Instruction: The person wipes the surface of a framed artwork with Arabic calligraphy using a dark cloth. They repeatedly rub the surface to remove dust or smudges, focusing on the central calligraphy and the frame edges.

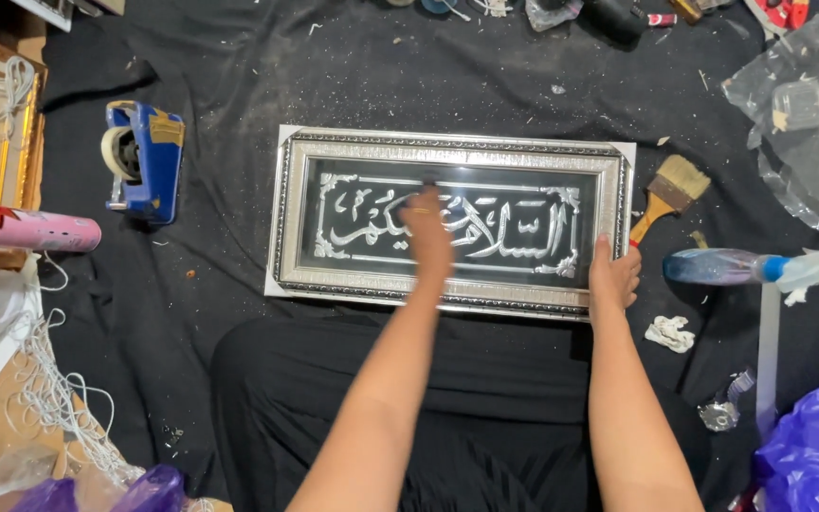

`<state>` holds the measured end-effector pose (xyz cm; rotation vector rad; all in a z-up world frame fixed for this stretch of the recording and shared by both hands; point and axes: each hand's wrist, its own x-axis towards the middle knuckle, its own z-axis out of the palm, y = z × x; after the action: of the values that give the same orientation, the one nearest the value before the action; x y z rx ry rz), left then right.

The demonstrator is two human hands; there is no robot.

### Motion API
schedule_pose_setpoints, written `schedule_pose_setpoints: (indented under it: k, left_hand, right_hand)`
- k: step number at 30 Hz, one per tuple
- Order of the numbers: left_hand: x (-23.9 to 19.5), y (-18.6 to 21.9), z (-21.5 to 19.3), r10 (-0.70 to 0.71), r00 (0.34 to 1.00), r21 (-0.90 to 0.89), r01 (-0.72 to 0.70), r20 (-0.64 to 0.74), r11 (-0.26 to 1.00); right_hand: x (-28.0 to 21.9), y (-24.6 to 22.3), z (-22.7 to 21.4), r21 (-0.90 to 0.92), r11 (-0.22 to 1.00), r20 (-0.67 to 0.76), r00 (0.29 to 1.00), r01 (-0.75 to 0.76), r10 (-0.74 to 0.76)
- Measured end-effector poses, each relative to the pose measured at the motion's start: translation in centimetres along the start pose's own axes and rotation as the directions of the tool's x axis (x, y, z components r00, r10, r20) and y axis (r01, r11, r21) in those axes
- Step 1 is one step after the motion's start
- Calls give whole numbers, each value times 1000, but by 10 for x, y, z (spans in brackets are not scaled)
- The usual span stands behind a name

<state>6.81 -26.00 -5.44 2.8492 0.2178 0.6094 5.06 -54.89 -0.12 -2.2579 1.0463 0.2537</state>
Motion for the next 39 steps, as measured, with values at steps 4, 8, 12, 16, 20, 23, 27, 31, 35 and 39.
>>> schedule_pose_setpoints:
  k: [4, 8, 12, 16, 20, 23, 27, 31, 35, 39]
  left_hand:
    - [-48, 128, 17, 200, 979, -133, -195, 31, 972]
    - [-46, 125, -1, 528, 842, -362, -461, 112, 810]
    - [-2, 28, -71, 414, 816, -374, -266, 404, 889]
    - [28, -94, -123, 10, 747, -143, 114, 665, 983]
    - [5, -188, -66, -128, 985, 114, 115, 115, 987]
    - [7, -147, -51, -219, 975, 103, 215, 29, 971]
    - [-16, -79, -5, -208, 974, 58, 204, 86, 977]
    - [-47, 27, 39, -76, 981, 32, 71, 181, 997]
    - [-69, 113, 10, 329, 920, -287, -264, 213, 921]
    - [-35, 73, -27, 644, 699, -489, -463, 312, 739]
  right_hand:
    - [5, 3, 5, -6, 1000, -13, 1000, -12, 12]
    - [6, 4, 5, -8, 1000, -8, 1000, -2, 2]
    - [0, 3, 1, -5, 1000, -4, 1000, 17, -17]
    - [4, 8, 4, -1, 1000, -16, 999, 29, -29]
    - [0, 6, 3, 13, 999, -34, 999, 32, -31]
    - [1, 4, 3, 32, 999, -36, 999, 16, -15]
    - [-5, 6, 1, 28, 999, -24, 999, -32, 32]
    - [-4, 2, 3, -2, 998, -4, 998, -62, 62]
    - [-4, 5, 4, -2, 999, -17, 999, -39, 39]
    - [1, 8, 7, -22, 999, -20, 1000, -24, 24]
